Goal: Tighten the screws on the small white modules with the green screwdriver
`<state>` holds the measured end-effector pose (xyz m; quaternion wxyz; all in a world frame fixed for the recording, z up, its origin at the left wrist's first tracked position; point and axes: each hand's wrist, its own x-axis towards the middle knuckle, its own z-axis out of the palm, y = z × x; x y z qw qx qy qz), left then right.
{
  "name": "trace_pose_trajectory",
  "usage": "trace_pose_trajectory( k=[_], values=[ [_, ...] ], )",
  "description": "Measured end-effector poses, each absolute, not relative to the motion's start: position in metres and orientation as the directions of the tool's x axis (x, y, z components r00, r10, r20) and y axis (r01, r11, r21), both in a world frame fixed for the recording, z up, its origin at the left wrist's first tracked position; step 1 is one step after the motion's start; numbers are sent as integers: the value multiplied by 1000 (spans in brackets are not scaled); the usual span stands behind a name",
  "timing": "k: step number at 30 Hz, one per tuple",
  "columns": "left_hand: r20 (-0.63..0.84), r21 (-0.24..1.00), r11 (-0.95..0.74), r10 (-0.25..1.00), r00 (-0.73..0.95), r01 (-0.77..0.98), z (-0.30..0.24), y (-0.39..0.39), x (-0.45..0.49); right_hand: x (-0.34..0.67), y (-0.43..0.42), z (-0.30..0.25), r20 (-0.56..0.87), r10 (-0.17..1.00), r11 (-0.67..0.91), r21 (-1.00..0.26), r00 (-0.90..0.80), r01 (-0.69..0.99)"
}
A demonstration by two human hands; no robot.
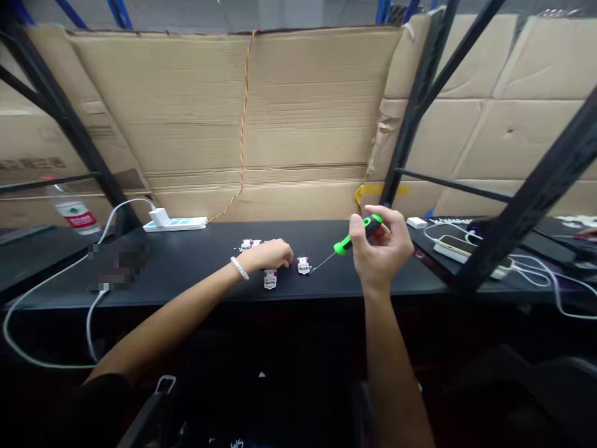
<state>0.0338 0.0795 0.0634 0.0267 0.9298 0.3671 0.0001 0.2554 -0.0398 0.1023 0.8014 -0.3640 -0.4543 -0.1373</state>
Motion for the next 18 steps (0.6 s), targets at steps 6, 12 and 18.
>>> trace_pose_trajectory(
  k=[6,12,18],
  values=[
    [-11,16,-714,700,714,700,63,75,38,256,-41,102,832,115,712,-450,542,539],
    [-37,20,-739,672,739,673,66,74,40,255,-40,103,835,115,699,-453,539,553],
    [11,86,-775,630,777,627,86,72,28,258,-42,103,840,100,685,-446,533,576]
  ],
)
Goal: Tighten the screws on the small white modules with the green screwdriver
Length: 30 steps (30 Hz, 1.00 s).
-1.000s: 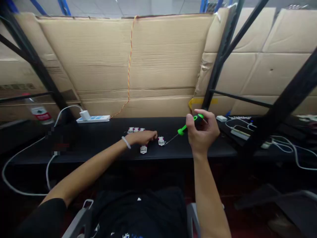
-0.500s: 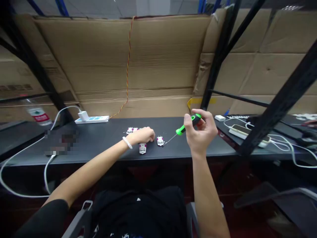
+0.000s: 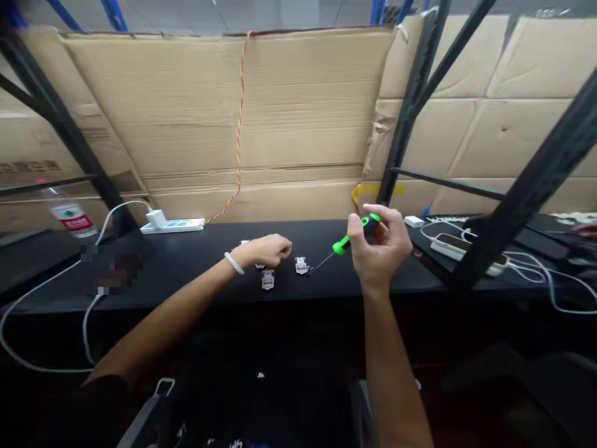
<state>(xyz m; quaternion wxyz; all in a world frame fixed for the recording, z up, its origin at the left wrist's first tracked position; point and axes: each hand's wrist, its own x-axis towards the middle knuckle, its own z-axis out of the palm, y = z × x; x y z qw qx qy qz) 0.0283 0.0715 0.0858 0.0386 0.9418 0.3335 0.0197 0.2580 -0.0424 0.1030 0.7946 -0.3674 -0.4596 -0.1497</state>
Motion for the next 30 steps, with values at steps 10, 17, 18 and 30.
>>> trace_pose_trajectory(
  k=[10,17,18,30],
  values=[
    [180,366,-809,546,818,460,96,61,-10,257,-43,102,861,98,724,-406,499,558],
    [304,441,-810,540,785,386,81,48,-29,256,-43,103,869,107,711,-406,483,573],
    [310,437,-811,541,781,388,79,44,-31,256,-43,102,868,113,713,-409,483,569],
    [315,619,-693,650,692,369,45,13,-53,256,-42,102,879,121,715,-399,461,574]
  ],
)
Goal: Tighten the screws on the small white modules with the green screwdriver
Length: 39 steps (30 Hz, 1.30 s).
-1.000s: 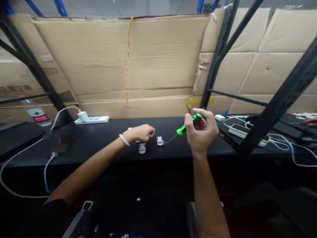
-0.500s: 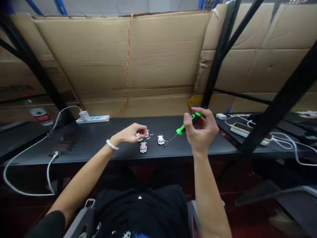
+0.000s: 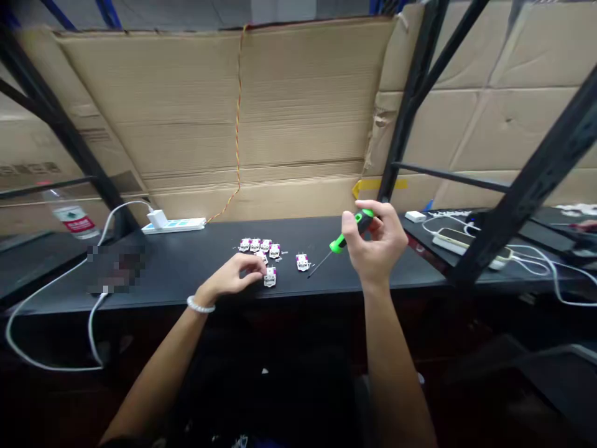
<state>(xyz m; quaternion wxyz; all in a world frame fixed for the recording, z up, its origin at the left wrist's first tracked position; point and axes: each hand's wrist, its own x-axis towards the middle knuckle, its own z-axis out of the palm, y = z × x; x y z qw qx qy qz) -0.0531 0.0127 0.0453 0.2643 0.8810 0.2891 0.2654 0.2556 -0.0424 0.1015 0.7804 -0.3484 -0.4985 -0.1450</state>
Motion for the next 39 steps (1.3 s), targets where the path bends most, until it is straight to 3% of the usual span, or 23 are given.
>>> trace_pose_trajectory(
  k=[10,18,26,30,35,39],
  values=[
    [408,555,-753,617,673,353,36,10,-41,251,-44,101,884,149,714,-406,444,570],
    [354,569,-740,614,705,359,28,14,-41,248,-46,101,882,169,688,-425,440,588],
    [343,510,-757,614,711,409,33,8,-35,243,-48,102,906,149,748,-365,396,555],
    [343,497,-761,613,712,417,32,4,-33,235,-45,96,891,244,771,-417,382,482],
    [352,541,-737,636,687,405,25,1,-32,219,-32,80,835,473,780,-545,281,308],
    [357,610,-693,673,647,384,21,-1,-31,206,-22,71,806,540,788,-585,243,190]
  ],
)
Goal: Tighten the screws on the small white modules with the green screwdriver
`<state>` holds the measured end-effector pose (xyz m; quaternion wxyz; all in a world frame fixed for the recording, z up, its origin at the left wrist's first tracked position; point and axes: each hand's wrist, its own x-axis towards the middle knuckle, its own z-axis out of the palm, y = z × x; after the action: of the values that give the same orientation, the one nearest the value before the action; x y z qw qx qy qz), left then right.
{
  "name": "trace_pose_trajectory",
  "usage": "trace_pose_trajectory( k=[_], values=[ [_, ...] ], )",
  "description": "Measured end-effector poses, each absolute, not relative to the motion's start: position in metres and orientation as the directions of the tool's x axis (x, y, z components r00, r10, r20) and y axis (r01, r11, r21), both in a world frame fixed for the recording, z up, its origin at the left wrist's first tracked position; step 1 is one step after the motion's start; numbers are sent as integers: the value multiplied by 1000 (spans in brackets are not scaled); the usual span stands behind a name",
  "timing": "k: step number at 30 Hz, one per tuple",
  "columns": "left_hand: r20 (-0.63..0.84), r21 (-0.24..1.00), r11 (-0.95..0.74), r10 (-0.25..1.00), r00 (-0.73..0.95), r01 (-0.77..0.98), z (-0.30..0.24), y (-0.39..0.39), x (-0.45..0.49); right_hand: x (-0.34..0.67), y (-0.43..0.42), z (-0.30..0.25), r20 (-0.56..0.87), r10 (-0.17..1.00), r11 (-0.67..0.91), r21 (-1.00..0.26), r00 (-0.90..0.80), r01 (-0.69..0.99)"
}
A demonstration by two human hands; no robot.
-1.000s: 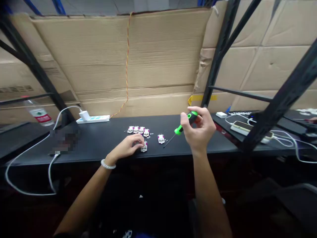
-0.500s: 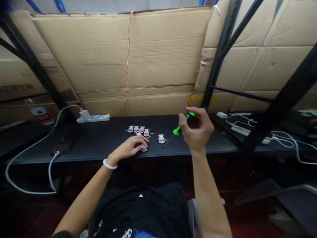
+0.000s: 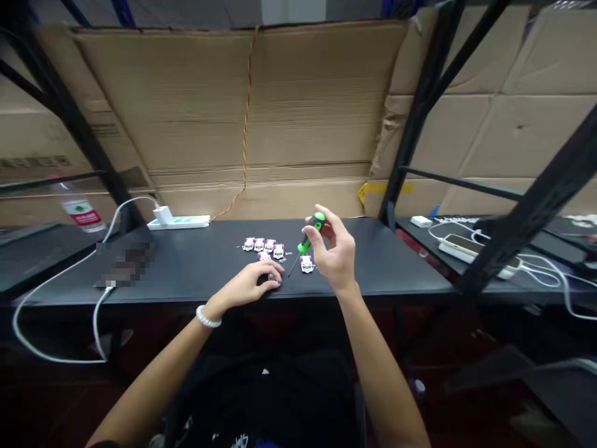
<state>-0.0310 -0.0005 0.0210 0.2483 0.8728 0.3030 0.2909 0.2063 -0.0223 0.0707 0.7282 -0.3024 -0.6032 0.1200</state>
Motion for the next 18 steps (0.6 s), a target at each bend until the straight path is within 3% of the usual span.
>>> trace_pose_trajectory(
  k=[7,18],
  values=[
    [371,672,-671,671,642,312,15,-1,-28,194,-22,66,812,547,808,-576,205,123],
    [390,686,-672,665,637,281,12,1,-28,188,-20,57,814,562,796,-581,149,173]
  ],
)
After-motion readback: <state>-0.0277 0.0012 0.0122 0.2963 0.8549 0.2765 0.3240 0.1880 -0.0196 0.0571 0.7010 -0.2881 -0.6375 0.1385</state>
